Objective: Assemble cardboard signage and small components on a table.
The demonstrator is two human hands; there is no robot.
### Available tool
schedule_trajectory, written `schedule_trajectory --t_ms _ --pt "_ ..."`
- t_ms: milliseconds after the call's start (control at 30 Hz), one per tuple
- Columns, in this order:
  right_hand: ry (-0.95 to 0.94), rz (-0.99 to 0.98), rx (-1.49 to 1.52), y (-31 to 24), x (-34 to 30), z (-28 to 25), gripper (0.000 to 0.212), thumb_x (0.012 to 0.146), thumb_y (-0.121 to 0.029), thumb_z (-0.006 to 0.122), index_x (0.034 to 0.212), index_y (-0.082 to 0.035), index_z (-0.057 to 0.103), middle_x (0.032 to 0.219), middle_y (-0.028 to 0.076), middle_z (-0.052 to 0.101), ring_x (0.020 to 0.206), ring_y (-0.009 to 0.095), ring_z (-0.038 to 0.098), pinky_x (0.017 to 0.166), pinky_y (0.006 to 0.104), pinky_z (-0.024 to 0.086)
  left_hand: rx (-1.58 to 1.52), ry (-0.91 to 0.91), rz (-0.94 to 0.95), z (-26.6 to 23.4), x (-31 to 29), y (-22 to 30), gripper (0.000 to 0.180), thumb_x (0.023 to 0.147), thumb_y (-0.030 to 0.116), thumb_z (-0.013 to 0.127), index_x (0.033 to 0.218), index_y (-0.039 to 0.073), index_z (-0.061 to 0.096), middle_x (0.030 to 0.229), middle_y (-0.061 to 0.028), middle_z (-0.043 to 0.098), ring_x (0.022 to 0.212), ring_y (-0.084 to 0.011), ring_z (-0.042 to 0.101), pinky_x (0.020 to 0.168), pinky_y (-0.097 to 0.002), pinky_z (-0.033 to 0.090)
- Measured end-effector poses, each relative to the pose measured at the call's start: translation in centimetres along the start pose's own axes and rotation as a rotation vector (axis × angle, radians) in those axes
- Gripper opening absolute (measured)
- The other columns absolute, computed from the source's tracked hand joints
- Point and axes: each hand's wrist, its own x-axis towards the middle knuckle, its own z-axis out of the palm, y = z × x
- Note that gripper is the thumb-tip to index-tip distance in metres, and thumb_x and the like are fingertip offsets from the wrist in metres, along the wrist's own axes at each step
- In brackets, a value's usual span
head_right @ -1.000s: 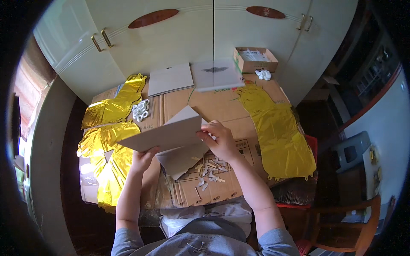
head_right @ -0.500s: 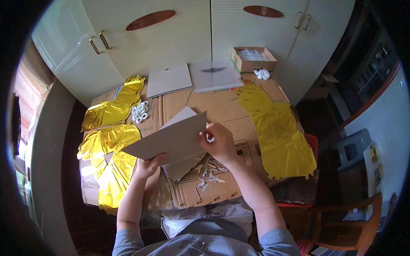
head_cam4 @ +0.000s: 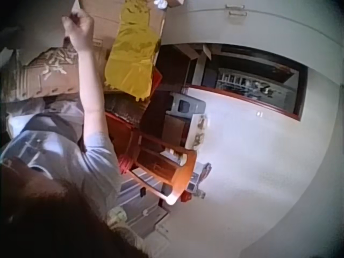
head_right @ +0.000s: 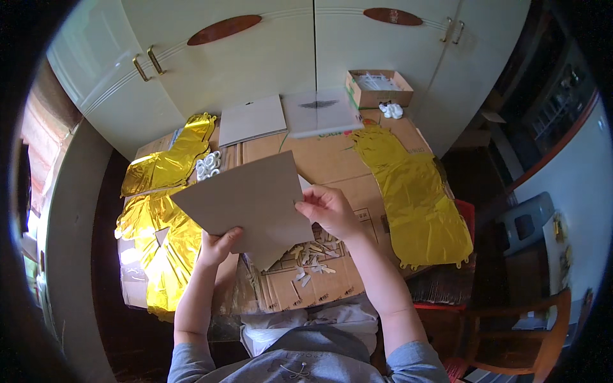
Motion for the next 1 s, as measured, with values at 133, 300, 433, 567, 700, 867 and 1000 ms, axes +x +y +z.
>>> schedule_trajectory --t_ms 133,300,433,567,700,867,1000 --pt "-0.108 0.081 0.223 0.1 0.0 -0.4 0.019 0.081 -0.019 0.06 0.089 -0.002 0.057 0.081 -0.001 0.057 0.075 0.006 0.049 0.072 0.0223 0.04 -0.086 0.03 -0.071 -0.1 0.1 -0.4 0.02 0.078 0.006 0.061 0.096 -0.001 0.056 0.089 -0.0036 0.059 0.082 -0.0109 0.055 0.072 -0.0254 0.045" --pt "-0.246 0.145 0.398 -0.7 -0.2 0.0 0.024 0.082 -0.024 0.058 0.092 -0.002 0.056 0.083 0.0 0.056 0.078 0.008 0.049 0.075 0.0236 0.039 -0.168 -0.004 -0.161 -0.1 0.1 -0.3 0.023 0.078 0.008 0.062 0.099 0.0 0.055 0.092 -0.0042 0.059 0.084 -0.0112 0.055 0.074 -0.0261 0.045" --pt "-0.258 0.163 0.406 -1.0 -0.3 0.3 0.023 0.082 -0.024 0.058 0.092 -0.002 0.055 0.078 -0.001 0.053 0.074 0.009 0.047 0.073 0.0233 0.037 -0.194 0.021 -0.179 0.2 0.1 -0.1 0.022 0.078 0.009 0.062 0.098 0.0 0.056 0.091 -0.0045 0.06 0.084 -0.0115 0.056 0.074 -0.0261 0.045" --pt "-0.143 0.052 0.219 -0.3 0.2 0.1 0.021 0.079 -0.023 0.062 0.086 -0.005 0.055 0.072 -0.003 0.049 0.065 0.007 0.043 0.064 0.0221 0.037 -0.16 0.05 -0.143 0.2 0.2 0.0 0.019 0.078 0.008 0.062 0.095 0.0 0.058 0.089 -0.0042 0.06 0.083 -0.0112 0.056 0.073 -0.0258 0.045" --pt "0.126 -0.316 -0.649 -0.3 0.3 0.4 0.03 0.065 -0.025 0.075 0.078 -0.008 0.054 0.066 -0.004 0.049 0.057 0.006 0.043 0.049 0.02 0.034 -0.018 0.048 -0.049 0.2 0.2 0.2 0.016 0.078 0.007 0.062 0.092 -0.001 0.058 0.087 -0.0035 0.06 0.081 -0.0103 0.055 0.072 -0.0252 0.045" --pt "0.223 -0.312 -0.639 -0.8 0.3 0.9 0.016 0.071 -0.014 0.07 0.073 -0.003 0.058 0.065 0.0 0.054 0.057 0.006 0.046 0.052 0.0206 0.037 0.02 0.051 -0.054 0.0 0.1 0.3 0.015 0.076 0.005 0.062 0.09 -0.001 0.057 0.085 -0.0027 0.059 0.079 -0.0095 0.054 0.07 -0.0244 0.045" --pt "0.165 -0.234 -0.345 0.0 0.3 -0.3 0.008 0.075 -0.009 0.065 0.077 -0.002 0.063 0.069 0.002 0.06 0.059 0.008 0.051 0.056 0.0188 0.039 -0.024 0.115 -0.101 0.3 0.2 0.5 0.017 0.077 0.005 0.061 0.092 -0.001 0.056 0.086 -0.0035 0.058 0.079 -0.0099 0.055 0.07 -0.0244 0.045"
